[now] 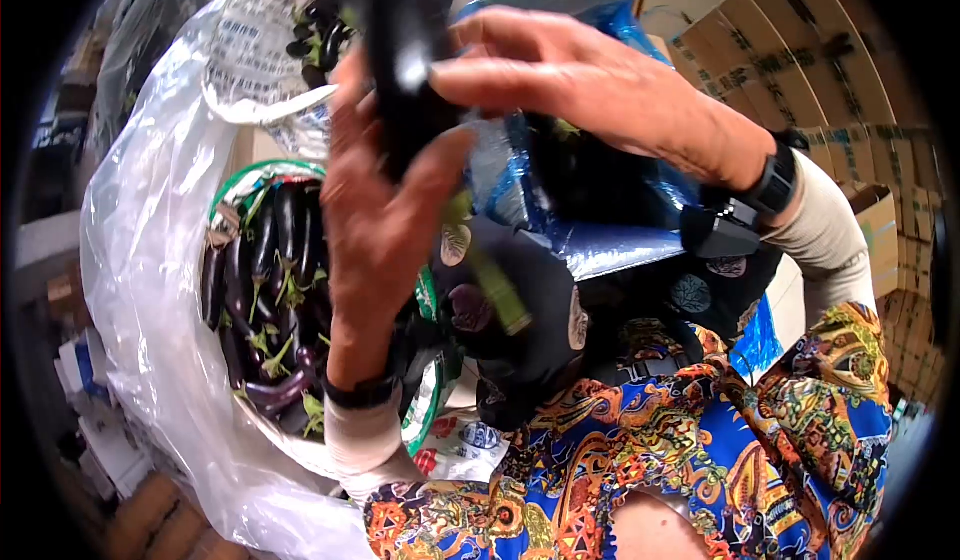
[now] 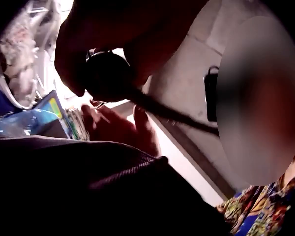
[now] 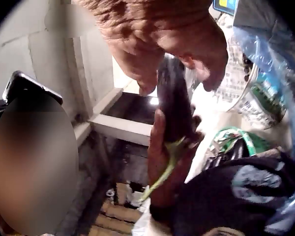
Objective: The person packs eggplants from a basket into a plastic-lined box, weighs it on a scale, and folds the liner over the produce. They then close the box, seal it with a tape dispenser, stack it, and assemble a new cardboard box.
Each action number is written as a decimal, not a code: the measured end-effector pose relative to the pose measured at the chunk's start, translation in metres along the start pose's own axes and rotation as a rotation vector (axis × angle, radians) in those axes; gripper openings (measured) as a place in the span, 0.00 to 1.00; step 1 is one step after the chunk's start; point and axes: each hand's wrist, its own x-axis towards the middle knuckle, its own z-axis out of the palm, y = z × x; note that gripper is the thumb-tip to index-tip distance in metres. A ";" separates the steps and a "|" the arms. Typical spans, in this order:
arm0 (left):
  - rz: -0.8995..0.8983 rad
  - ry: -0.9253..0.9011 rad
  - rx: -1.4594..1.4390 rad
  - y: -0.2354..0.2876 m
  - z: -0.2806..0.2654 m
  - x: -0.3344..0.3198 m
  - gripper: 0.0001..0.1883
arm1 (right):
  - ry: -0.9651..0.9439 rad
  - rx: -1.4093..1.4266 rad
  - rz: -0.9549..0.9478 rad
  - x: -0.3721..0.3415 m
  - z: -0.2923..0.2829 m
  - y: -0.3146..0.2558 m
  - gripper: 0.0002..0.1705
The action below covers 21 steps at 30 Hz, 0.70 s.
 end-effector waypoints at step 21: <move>-0.633 0.242 -0.209 -0.157 -0.073 -0.107 0.20 | -0.071 -0.380 0.499 0.050 0.031 0.152 0.44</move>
